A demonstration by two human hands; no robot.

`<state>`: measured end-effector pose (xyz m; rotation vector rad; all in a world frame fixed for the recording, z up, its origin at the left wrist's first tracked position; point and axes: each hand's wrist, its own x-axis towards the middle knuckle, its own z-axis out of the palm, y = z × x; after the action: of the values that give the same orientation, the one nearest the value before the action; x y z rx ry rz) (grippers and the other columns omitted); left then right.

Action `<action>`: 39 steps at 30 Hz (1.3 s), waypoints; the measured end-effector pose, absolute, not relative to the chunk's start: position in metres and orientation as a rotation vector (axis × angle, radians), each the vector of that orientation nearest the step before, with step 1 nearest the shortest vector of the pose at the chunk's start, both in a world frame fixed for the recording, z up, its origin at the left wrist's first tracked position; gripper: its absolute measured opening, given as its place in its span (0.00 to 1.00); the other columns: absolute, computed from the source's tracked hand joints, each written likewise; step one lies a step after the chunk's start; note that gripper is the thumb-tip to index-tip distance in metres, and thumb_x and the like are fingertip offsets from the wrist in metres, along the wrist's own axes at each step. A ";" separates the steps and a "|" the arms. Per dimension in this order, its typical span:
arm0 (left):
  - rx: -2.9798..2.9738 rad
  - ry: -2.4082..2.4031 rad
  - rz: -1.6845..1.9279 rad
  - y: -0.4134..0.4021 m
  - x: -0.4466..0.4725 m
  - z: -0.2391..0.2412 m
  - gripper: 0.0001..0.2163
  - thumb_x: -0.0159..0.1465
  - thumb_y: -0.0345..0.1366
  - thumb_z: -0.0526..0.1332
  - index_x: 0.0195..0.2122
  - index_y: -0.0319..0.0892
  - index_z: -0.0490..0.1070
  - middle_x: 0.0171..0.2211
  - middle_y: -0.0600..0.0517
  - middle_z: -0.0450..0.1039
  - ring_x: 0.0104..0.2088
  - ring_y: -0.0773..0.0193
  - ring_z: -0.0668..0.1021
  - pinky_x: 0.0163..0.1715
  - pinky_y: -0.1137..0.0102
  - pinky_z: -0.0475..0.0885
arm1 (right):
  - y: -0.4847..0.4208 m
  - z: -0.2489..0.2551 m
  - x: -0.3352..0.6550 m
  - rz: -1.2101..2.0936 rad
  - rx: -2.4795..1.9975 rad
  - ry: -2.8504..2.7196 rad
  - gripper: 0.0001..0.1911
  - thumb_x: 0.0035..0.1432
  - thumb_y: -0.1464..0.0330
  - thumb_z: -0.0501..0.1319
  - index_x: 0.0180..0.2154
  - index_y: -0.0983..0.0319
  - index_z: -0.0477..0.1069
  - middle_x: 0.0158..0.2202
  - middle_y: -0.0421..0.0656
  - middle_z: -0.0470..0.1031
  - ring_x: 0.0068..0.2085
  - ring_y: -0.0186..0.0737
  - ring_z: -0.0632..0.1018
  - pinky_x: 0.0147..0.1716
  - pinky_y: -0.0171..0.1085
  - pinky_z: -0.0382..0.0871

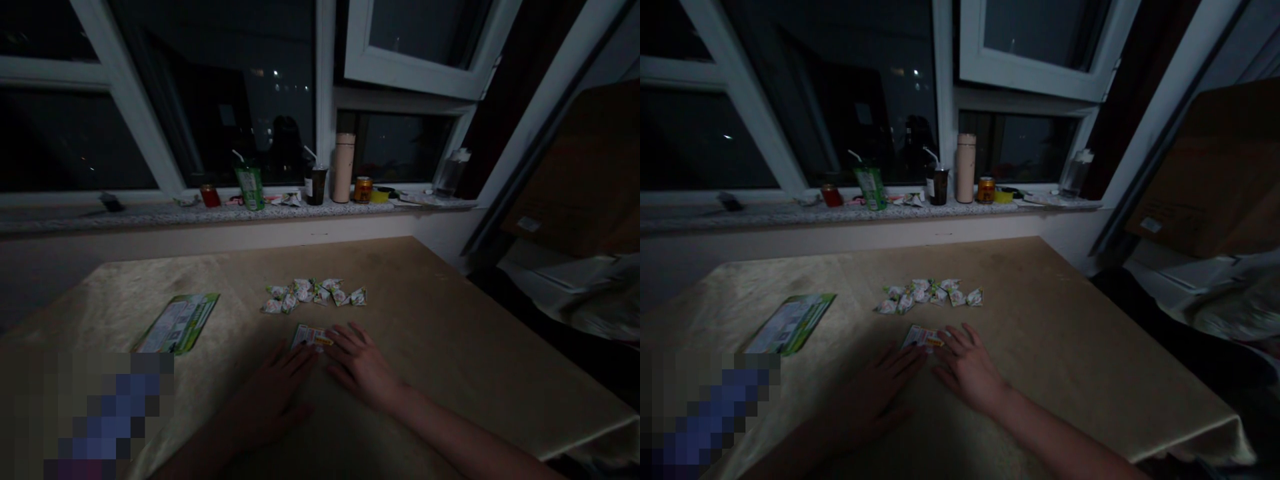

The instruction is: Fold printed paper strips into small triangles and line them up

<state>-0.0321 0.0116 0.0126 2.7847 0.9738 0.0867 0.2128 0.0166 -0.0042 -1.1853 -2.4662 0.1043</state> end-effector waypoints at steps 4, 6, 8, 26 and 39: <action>2.789 0.973 0.096 0.012 -0.031 0.012 0.33 0.67 0.44 0.53 0.68 0.49 0.37 0.67 0.51 0.44 0.65 0.53 0.52 0.63 0.52 0.42 | 0.017 -0.007 0.215 0.057 -1.186 -2.432 0.16 0.63 0.61 0.55 0.51 0.55 0.70 0.60 0.48 0.63 0.61 0.49 0.62 0.60 0.58 0.48; 2.792 0.974 0.105 0.012 -0.031 0.013 0.32 0.67 0.44 0.53 0.68 0.49 0.38 0.67 0.51 0.45 0.65 0.52 0.53 0.63 0.51 0.42 | 0.017 -0.007 0.216 0.040 -1.199 -2.400 0.16 0.63 0.61 0.55 0.51 0.55 0.70 0.60 0.48 0.63 0.61 0.49 0.62 0.60 0.58 0.49; 2.793 0.970 0.115 0.011 -0.031 0.014 0.32 0.67 0.45 0.53 0.68 0.49 0.38 0.67 0.51 0.46 0.64 0.52 0.53 0.63 0.51 0.43 | 0.017 -0.006 0.216 0.025 -1.220 -2.370 0.16 0.63 0.62 0.55 0.51 0.56 0.71 0.58 0.48 0.65 0.60 0.49 0.63 0.60 0.57 0.50; 2.791 0.963 0.130 0.013 -0.032 0.011 0.31 0.67 0.45 0.53 0.67 0.50 0.38 0.67 0.51 0.46 0.64 0.52 0.54 0.62 0.51 0.45 | 0.020 -0.006 0.221 0.001 -1.277 -2.323 0.13 0.64 0.63 0.55 0.47 0.57 0.73 0.52 0.47 0.70 0.57 0.49 0.67 0.59 0.57 0.51; 2.770 0.966 0.111 0.013 -0.032 0.012 0.31 0.68 0.46 0.52 0.68 0.50 0.36 0.67 0.52 0.45 0.65 0.52 0.53 0.63 0.52 0.44 | 0.020 -0.006 0.225 -0.005 -1.281 -2.320 0.13 0.64 0.64 0.55 0.46 0.57 0.73 0.51 0.46 0.72 0.56 0.48 0.67 0.60 0.56 0.51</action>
<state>-0.0317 0.0129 0.0124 2.7703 0.9664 0.1113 0.2248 0.0204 -0.0064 -1.2815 -2.3204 -0.0050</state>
